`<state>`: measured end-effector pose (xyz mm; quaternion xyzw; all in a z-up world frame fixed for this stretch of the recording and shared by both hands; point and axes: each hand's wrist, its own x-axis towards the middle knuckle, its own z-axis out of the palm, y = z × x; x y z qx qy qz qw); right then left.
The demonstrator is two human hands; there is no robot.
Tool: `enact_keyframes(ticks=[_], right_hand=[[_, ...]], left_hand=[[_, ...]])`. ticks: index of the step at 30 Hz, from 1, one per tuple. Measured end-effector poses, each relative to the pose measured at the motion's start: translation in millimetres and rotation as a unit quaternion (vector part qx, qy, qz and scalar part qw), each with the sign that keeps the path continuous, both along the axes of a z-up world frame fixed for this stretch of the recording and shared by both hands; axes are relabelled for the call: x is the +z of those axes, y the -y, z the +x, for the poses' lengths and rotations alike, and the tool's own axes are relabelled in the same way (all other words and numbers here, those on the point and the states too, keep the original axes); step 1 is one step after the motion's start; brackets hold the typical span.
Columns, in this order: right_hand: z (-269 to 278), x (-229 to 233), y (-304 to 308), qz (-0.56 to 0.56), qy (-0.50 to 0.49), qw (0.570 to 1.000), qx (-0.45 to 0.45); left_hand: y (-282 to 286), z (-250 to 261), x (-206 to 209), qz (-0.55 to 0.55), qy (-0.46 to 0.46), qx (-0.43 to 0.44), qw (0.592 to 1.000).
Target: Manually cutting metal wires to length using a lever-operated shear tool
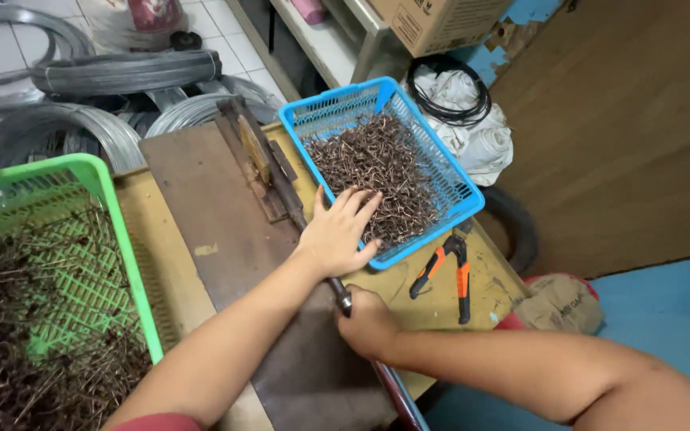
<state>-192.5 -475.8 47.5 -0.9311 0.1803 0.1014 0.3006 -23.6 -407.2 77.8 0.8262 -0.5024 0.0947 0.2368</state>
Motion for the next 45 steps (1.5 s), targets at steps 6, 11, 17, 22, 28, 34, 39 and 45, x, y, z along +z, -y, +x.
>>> enact_keyframes(ticks=[6,11,17,22,28,34,39,45], right_hand=[[2.1,-4.4,-2.5,0.026,0.016,0.999,-0.014],[3.9,4.4,-3.3,0.025,-0.008,1.000,-0.009],[3.8,8.3,-0.2,0.059,-0.014,0.998,-0.015],[0.6,47.3,-15.2,0.155,-0.062,0.983,-0.070],[-2.4,23.5,-5.0,0.130,-0.020,0.988,-0.086],[-2.3,103.3,-11.2,0.178,-0.091,0.977,-0.072],[-1.7,132.1,7.7,0.320,-0.003,0.947,-0.027],[13.2,182.6,5.3,0.335,-0.011,0.942,-0.016]], left_hand=[[-8.8,-2.6,6.6,-0.050,0.003,-0.007,0.999],[-25.1,0.9,14.2,-0.137,-0.023,0.104,0.985],[-112.7,79.5,-0.5,-0.219,-0.038,0.402,0.888],[-144.7,116.4,-15.9,-0.140,-0.321,0.379,0.856],[-142.6,125.9,-38.2,-0.089,-0.290,0.369,0.878],[-141.3,123.8,-28.8,-0.091,-0.260,0.352,0.895],[-138.2,131.6,-49.2,0.026,-0.154,0.356,0.921],[-138.7,132.4,-55.7,0.053,-0.137,0.354,0.924]])
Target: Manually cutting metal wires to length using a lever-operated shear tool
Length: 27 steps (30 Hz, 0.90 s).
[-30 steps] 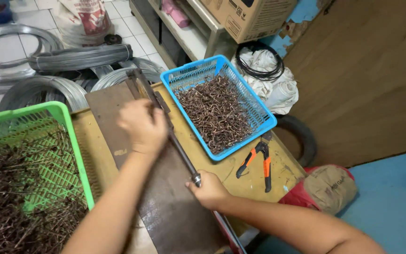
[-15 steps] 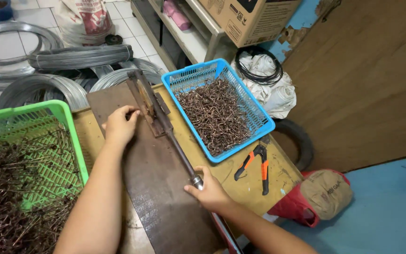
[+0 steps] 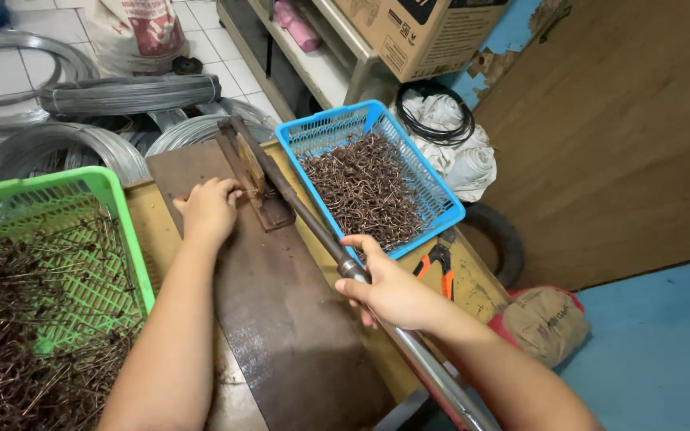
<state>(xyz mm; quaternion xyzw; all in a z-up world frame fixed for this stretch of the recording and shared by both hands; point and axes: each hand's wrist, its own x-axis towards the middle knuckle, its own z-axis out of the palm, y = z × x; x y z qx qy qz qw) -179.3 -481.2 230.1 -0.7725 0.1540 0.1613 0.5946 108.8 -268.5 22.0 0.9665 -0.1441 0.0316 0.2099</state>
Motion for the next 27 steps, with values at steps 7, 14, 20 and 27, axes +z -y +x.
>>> enact_keyframes(ticks=[7,14,20,27], right_hand=[[-3.8,-16.9,-0.3,-0.011,-0.004,1.000,0.010],[-12.0,-56.7,4.2,0.020,0.004,1.000,-0.013],[-7.3,-25.3,-0.6,0.033,0.009,0.999,-0.019],[-5.4,-23.4,0.9,-0.011,-0.010,1.000,0.022]], left_hand=[[1.9,-0.2,2.4,0.016,-0.014,-0.028,0.999],[7.3,1.2,-8.0,0.058,-0.017,-0.042,0.997],[9.0,-7.1,4.6,0.051,-0.090,-0.058,0.993],[-30.7,-26.4,75.8,0.012,-0.156,-0.038,0.987]])
